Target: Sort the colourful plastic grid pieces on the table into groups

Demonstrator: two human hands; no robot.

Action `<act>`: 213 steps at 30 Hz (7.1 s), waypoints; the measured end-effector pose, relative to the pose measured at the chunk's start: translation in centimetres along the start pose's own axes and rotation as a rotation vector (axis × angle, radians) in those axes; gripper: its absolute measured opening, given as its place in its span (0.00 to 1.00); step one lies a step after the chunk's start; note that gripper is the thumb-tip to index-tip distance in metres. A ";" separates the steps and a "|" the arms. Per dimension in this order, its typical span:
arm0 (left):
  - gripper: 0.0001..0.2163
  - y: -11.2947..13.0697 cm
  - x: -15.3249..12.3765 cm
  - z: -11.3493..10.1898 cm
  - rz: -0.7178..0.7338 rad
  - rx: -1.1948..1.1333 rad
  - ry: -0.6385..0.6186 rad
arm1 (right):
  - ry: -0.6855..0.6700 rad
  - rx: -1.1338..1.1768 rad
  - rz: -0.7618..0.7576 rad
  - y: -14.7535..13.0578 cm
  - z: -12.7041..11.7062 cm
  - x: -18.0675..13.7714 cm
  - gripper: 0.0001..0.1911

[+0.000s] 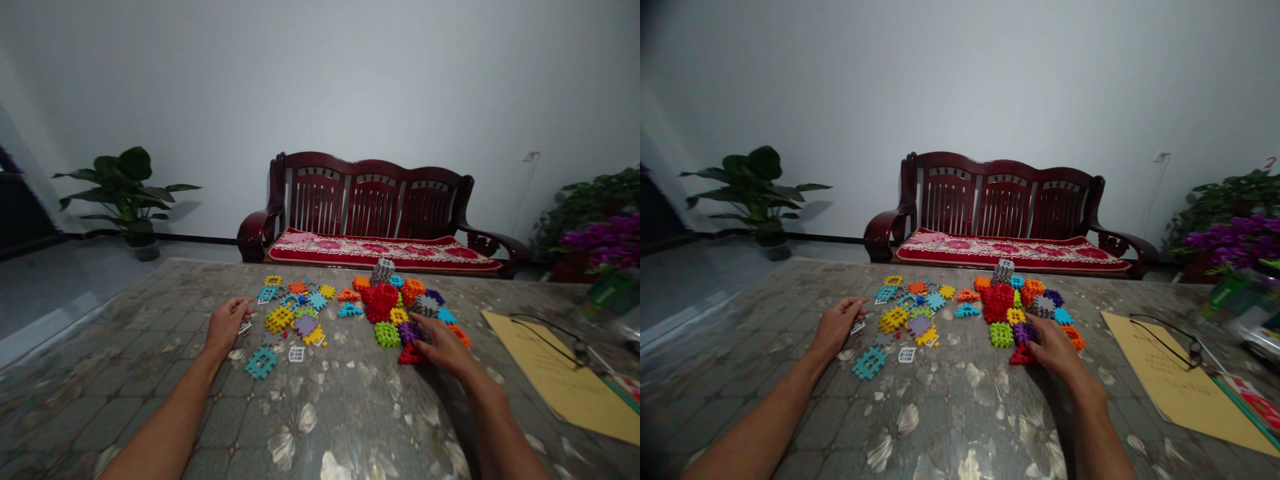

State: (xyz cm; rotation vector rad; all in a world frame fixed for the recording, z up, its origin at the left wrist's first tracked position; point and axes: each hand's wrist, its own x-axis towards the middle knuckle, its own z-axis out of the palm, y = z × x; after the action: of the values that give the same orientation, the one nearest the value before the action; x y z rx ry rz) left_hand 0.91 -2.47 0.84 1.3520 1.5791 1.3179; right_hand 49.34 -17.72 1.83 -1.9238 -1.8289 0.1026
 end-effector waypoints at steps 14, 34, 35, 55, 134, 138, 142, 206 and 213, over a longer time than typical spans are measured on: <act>0.22 0.2 -0.1 0.0 0.012 0.013 -0.001 | 0.068 -0.011 -0.038 0.5 0.8 -0.2 0.31; 0.22 0.8 -0.4 0.1 -0.003 -0.006 0.003 | 0.196 0.032 0.016 0.0 -0.4 -0.5 0.32; 0.22 0.7 -0.4 0.1 0.003 -0.005 0.003 | 0.191 0.035 0.013 -0.1 -0.3 -0.5 0.32; 0.22 0.5 -0.3 0.1 0.002 -0.018 0.006 | 0.023 0.294 0.013 -3.7 -1.4 -0.8 0.29; 0.17 0.1 -2.3 2.2 0.554 0.512 -0.302 | 0.240 0.439 -0.091 -20.1 14.6 4.6 0.27; 0.16 -0.1 -1.9 2.1 0.555 0.465 -0.243 | 0.286 0.528 -0.028 -19.9 14.4 4.9 0.27; 0.15 -0.5 -1.6 2.1 0.541 0.396 -0.147 | 0.282 0.622 0.063 -19.9 14.2 5.1 0.28; 0.04 -0.6 -1.7 1.7 0.597 0.573 -0.291 | 0.143 0.616 -0.082 -20.5 14.3 5.1 0.16; 0.09 -0.7 -1.7 1.7 0.602 0.556 -0.286 | 0.204 0.705 0.014 -19.6 14.9 5.7 0.19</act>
State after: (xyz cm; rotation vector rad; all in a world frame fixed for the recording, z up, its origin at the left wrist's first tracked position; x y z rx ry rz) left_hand 2.70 -3.58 -0.48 2.3832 1.4407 0.9479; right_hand 26.33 -8.19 -2.17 -1.3874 -1.3878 0.4695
